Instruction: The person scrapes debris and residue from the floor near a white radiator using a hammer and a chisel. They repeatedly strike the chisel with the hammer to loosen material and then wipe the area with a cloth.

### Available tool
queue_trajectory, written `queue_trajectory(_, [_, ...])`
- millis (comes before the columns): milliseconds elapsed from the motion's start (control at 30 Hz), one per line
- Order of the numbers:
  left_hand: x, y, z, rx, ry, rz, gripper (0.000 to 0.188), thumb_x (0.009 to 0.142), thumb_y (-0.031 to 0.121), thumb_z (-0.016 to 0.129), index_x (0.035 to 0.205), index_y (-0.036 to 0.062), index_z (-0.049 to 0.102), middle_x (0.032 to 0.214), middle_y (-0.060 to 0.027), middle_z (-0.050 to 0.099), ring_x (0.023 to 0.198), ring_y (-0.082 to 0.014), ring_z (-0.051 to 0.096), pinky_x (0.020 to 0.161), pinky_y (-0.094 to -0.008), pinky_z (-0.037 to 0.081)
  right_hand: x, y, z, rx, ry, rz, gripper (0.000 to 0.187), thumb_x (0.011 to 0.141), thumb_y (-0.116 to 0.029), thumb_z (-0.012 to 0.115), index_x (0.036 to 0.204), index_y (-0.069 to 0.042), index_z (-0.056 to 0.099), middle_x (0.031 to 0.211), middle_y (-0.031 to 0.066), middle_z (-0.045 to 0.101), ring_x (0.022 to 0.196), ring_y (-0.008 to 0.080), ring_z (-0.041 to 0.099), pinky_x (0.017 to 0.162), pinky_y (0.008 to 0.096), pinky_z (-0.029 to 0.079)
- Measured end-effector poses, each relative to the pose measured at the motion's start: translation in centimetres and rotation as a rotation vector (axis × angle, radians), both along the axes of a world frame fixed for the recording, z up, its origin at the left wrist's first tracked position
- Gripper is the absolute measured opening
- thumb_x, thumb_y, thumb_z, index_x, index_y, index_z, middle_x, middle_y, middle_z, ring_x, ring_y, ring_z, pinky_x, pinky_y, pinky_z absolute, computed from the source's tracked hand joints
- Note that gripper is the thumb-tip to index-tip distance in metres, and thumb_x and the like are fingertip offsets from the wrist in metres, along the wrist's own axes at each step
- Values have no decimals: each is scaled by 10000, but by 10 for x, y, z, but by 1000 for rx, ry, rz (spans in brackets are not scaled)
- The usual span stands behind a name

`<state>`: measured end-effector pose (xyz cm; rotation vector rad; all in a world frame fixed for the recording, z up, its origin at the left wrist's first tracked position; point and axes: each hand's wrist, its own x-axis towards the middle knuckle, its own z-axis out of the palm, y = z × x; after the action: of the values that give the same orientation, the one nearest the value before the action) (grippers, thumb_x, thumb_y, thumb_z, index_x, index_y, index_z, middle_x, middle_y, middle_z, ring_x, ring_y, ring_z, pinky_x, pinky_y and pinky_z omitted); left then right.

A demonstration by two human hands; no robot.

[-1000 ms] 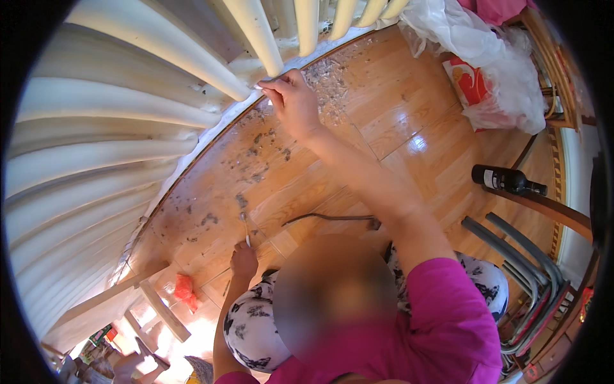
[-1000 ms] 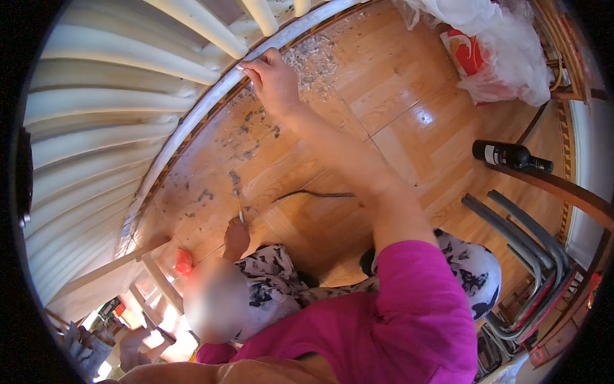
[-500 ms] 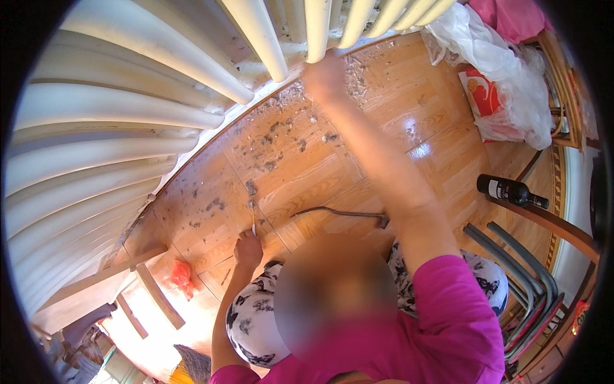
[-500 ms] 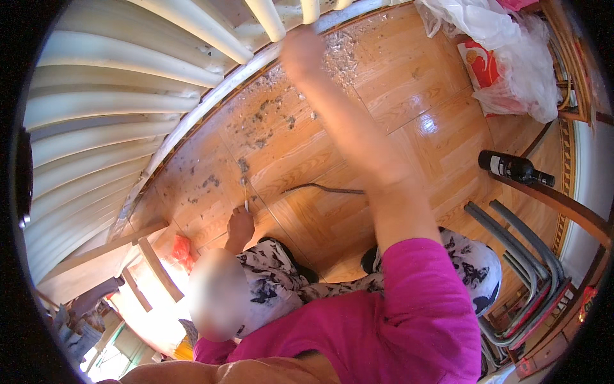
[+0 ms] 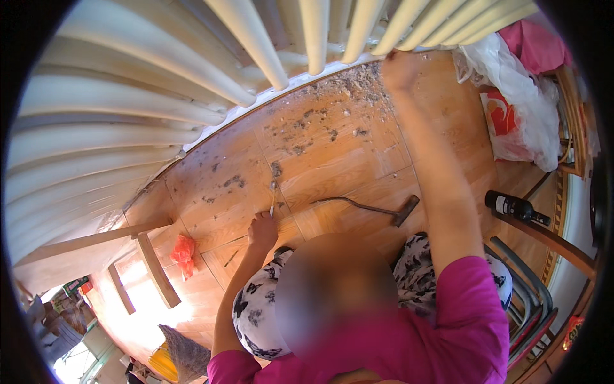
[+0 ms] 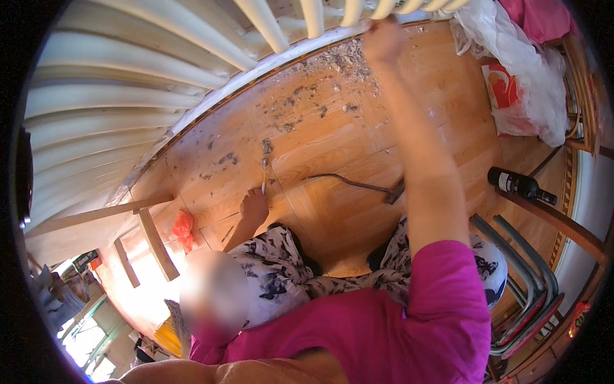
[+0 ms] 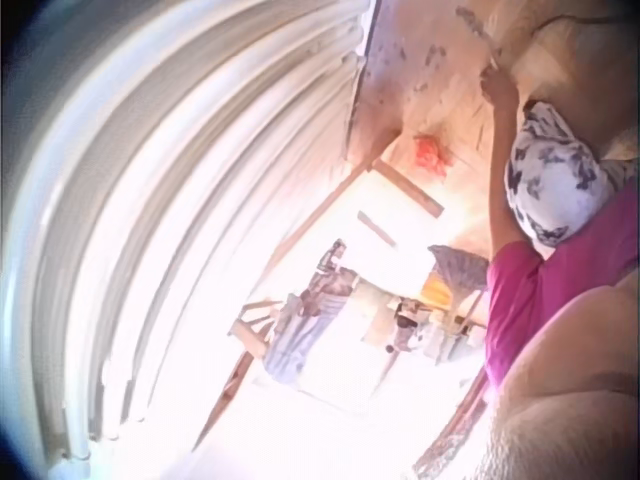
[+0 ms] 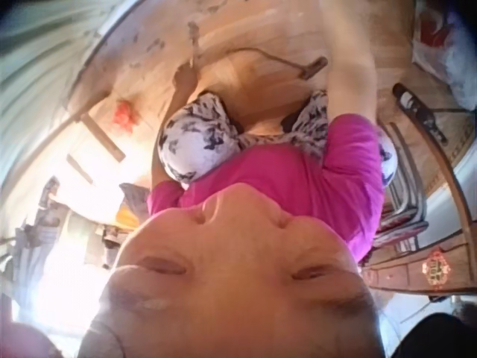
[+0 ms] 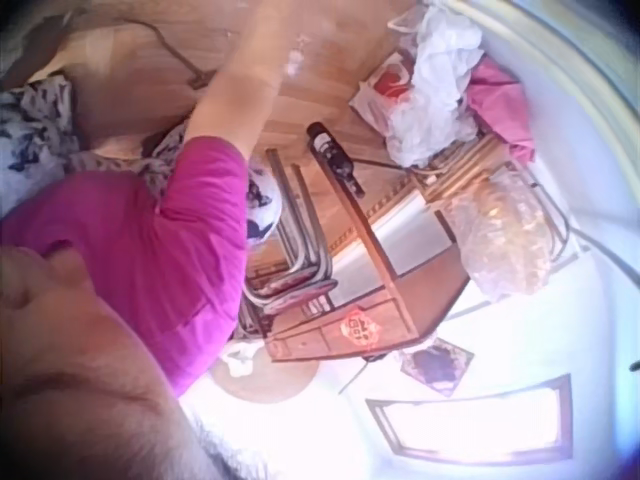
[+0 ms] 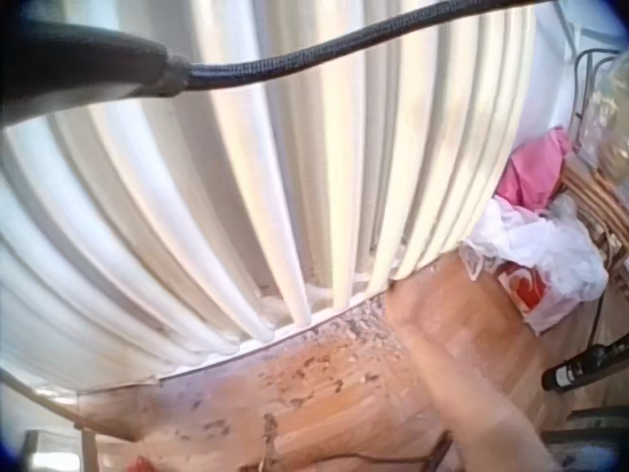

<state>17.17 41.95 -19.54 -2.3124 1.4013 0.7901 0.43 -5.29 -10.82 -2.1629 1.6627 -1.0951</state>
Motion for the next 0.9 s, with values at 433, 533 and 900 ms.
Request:
queue_trajectory(433, [-1,-2,6,-18,22,40,302,857,152,600,1063,-60,537,1104,-262,566,990,-368,629,756,-428,572,172,207,13,296,-552,547,133,821,-5,618,931,-45,681,869,93,682,837,267,655,786,360,515])
queue_trajectory(533, [0,7,0,-69,-8,70,263,854,141,581,1043,-42,561,1080,-248,591,977,-365,638,741,-425,574,96,94,5,49,-261,265,115,860,-47,567,910,37,628,806,183,654,723,339,632,653,427,492])
queue_trajectory(900, [-6,9,-16,-181,-5,138,199,856,159,557,979,13,613,987,-176,624,899,-308,650,686,-386,572,218,220,3,-21,184,469,120,838,-154,637,864,-49,689,865,185,647,811,373,624,710,453,509])
